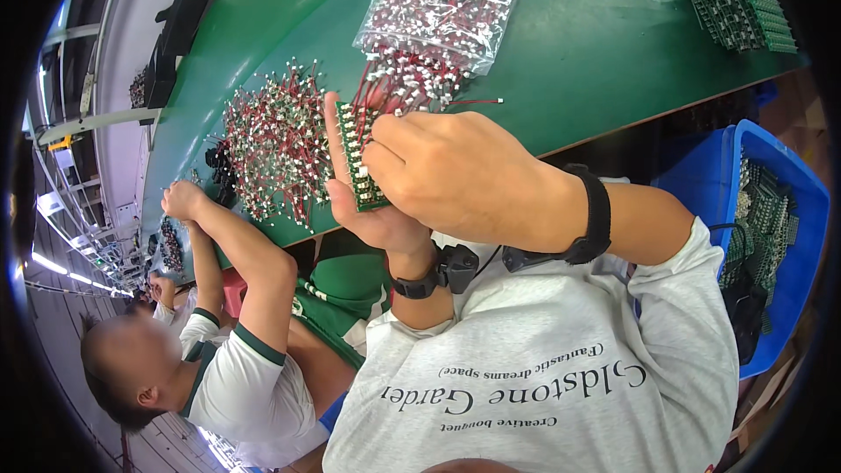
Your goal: Assembling LEDs into a printed circuit board on a factory production line.
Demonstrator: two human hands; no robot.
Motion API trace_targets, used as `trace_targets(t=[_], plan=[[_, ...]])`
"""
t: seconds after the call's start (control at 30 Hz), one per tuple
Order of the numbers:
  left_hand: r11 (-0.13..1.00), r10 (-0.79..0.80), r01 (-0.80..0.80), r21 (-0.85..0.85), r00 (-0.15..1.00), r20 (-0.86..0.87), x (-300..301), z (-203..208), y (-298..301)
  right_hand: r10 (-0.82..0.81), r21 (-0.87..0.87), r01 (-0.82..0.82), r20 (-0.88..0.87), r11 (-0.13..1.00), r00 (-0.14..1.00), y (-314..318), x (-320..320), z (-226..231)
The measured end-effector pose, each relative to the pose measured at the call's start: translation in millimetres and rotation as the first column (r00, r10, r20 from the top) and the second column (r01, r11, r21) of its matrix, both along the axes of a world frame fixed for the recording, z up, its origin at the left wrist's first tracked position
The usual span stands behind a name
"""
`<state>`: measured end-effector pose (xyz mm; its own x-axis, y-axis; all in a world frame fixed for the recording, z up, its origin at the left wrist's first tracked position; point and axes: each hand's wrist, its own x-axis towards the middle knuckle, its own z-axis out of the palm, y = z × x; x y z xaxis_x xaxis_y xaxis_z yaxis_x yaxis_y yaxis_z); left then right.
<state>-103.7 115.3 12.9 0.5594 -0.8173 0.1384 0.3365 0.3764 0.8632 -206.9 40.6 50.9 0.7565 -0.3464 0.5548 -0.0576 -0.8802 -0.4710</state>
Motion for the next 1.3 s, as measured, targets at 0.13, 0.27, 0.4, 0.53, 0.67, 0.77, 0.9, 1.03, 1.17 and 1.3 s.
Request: trace_targets(t=[0.13,0.27,0.4,0.53,0.67,0.77,0.9,1.03,1.17,1.3], plan=[[0.999,0.009,-0.011,0.041,0.999,0.039,-5,6,-5,-0.003,-0.012,0.003,0.008,1.0,1.0,-2,-3,-3],[0.999,0.011,-0.013,0.042,0.998,0.06,-6,7,-8,-0.031,0.018,0.03,0.014,0.999,0.999,1,-4,-8],[0.999,-0.001,-0.002,0.05,0.997,0.073,-5,8,-10,-0.122,0.023,0.12,0.1,0.993,0.988,6,-4,-14],[1.0,-0.013,0.012,0.029,0.999,0.051,-3,5,-10,-0.147,0.012,0.147,0.1,0.989,0.984,9,-2,-22],[0.999,-0.022,0.02,0.033,0.999,0.046,-1,3,-9,-0.172,0.028,0.17,0.104,0.985,0.98,11,-1,-21],[0.997,-0.042,0.037,0.063,0.997,0.07,3,-2,-7,-0.13,0.071,0.125,0.066,0.99,0.989,8,-3,-14],[0.995,-0.056,0.054,0.088,0.998,0.026,3,-5,-7,-0.166,0.12,0.154,0.096,0.981,0.982,4,-1,-20],[0.995,-0.037,0.032,0.091,0.998,0.051,0,1,-1,-0.166,0.151,0.153,0.077,0.977,0.983,4,-2,-8],[0.996,-0.014,0.015,0.083,1.0,-0.018,-4,3,-2,-0.117,0.212,0.096,0.085,0.972,0.99,-3,0,-8],[0.995,-0.024,0.025,0.098,1.0,-0.015,-4,1,-4,-0.082,0.247,0.06,0.078,0.967,0.994,-7,1,-7]])
